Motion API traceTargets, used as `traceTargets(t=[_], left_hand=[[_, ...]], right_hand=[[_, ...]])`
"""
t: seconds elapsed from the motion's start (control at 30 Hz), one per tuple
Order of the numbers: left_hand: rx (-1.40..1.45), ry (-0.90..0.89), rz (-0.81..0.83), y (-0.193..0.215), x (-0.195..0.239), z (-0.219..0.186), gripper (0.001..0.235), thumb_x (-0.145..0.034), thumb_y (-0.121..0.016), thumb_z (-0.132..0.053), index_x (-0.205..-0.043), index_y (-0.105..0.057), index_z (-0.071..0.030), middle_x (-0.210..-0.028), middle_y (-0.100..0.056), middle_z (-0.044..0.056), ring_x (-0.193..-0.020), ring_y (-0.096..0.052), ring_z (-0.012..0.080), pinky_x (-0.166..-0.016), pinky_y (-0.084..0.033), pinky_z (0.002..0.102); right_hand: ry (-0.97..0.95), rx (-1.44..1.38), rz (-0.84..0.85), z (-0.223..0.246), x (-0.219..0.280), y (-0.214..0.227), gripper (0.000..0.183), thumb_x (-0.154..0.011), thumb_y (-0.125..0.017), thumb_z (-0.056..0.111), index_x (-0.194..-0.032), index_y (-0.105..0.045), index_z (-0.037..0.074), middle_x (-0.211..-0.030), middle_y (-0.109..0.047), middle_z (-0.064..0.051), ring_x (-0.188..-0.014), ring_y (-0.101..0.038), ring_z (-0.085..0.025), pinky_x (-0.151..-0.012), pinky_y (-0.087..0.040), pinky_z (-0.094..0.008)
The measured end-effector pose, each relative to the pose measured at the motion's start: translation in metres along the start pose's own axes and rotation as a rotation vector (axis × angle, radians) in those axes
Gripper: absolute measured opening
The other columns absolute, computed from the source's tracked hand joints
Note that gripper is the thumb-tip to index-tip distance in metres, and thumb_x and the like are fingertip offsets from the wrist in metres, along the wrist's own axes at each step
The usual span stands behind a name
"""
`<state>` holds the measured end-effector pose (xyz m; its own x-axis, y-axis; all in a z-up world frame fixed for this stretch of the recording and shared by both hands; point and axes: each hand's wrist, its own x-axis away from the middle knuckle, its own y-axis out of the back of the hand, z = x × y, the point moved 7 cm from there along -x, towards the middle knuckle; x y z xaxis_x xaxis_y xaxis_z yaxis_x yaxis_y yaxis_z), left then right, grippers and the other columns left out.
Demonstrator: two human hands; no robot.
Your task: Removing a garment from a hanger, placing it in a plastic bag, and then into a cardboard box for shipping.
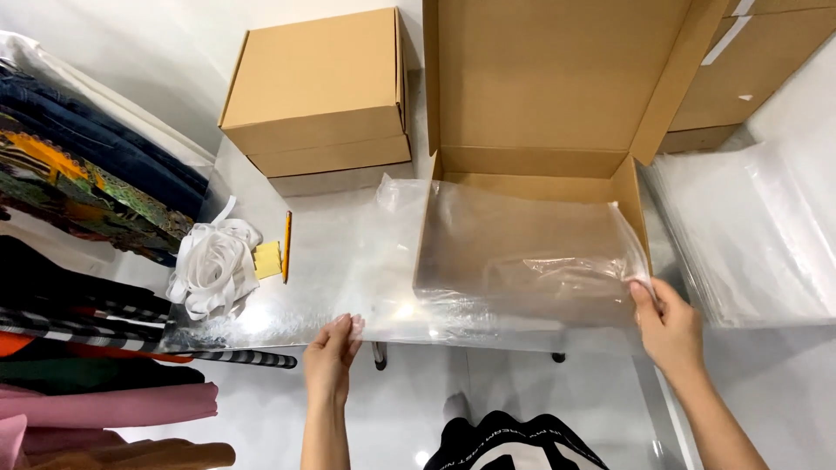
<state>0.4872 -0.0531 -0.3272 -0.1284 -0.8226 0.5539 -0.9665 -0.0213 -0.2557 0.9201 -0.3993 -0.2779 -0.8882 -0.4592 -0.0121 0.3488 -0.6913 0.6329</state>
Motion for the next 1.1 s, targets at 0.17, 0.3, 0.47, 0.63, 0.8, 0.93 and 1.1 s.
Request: traceTargets(t=[0.17,0.3,0.47,0.63,0.8,0.93,1.1], left_hand=[[-0.105,0.092,0.039,0.019,-0.005,0.030,0.019,-0.092,-0.080,-0.006,-0.109,-0.078,0.001,-0.105,-0.079,0.012,-0.094,-0.074,0.0198,-0.087,-0.063,0.031],[-0.287,0.128,0.101,-0.007,0.013,0.042,0.023,-0.090,-0.082,-0.012,-0.106,-0.079,0.004,-0.090,-0.073,0.012,-0.081,-0.068,0.0186,-0.082,-0.063,0.030],[-0.541,0.137,0.164,-0.047,0.027,0.032,0.032,-0.097,-0.075,-0.031,-0.103,-0.081,0.000,-0.093,-0.069,0.009,-0.085,-0.068,0.0193,-0.079,-0.066,0.033],[-1.000,-0.266,0.070,-0.080,-0.003,0.008,0.058,-0.100,-0.050,-0.060,-0.089,-0.081,-0.013,-0.088,-0.083,0.003,-0.085,-0.076,0.0168,-0.085,-0.053,0.033],[-1.036,-0.401,0.129,-0.105,-0.010,-0.002,0.035,-0.108,-0.051,-0.042,-0.090,-0.066,-0.016,-0.059,-0.061,0.002,-0.057,-0.055,0.0179,-0.063,-0.042,0.034],[-0.967,-0.555,0.183,-0.104,0.005,0.001,0.031,-0.113,-0.052,-0.034,-0.092,-0.060,-0.013,-0.062,-0.059,0.000,-0.049,-0.034,0.0140,-0.054,-0.031,0.032],[-1.066,-0.438,0.155,-0.063,0.002,0.039,0.029,-0.114,-0.042,-0.040,-0.103,-0.053,-0.016,-0.056,-0.042,0.003,-0.052,-0.035,0.0199,-0.055,-0.029,0.039]], right_hand=[[0.047,0.059,-0.122,-0.056,0.022,0.016,0.026,-0.117,-0.059,0.030,-0.125,-0.076,0.012,-0.060,-0.053,-0.001,-0.051,-0.042,-0.016,-0.051,-0.031,-0.034],[-0.085,-0.038,-0.158,-0.091,0.024,0.030,0.019,-0.123,-0.062,0.025,-0.128,-0.077,0.013,-0.076,-0.063,-0.003,-0.063,-0.055,-0.016,-0.067,-0.044,-0.032],[-0.298,-0.104,-0.074,-0.123,0.003,0.032,0.043,-0.110,-0.069,0.016,-0.149,-0.058,0.004,-0.120,-0.069,-0.016,-0.081,-0.068,-0.030,-0.073,-0.054,-0.043],[-0.256,-0.060,-0.138,-0.128,-0.021,0.026,0.031,-0.125,-0.051,0.033,-0.123,-0.072,0.011,-0.072,-0.065,-0.009,-0.055,-0.059,-0.023,-0.057,-0.044,-0.038],[-0.160,0.103,-0.202,-0.125,-0.028,0.023,0.032,-0.124,-0.046,0.032,-0.116,-0.072,0.014,-0.075,-0.068,-0.007,-0.076,-0.065,-0.030,-0.083,-0.045,-0.043],[-0.068,0.079,-0.337,-0.119,-0.014,0.038,0.024,-0.130,-0.047,0.022,-0.124,-0.066,0.009,-0.081,-0.066,-0.010,-0.073,-0.062,-0.032,-0.081,-0.046,-0.044],[-0.071,0.120,-0.318,-0.150,-0.002,0.025,0.022,-0.126,-0.049,0.022,-0.124,-0.067,0.008,-0.094,-0.071,-0.012,-0.082,-0.065,-0.034,-0.085,-0.046,-0.046]])
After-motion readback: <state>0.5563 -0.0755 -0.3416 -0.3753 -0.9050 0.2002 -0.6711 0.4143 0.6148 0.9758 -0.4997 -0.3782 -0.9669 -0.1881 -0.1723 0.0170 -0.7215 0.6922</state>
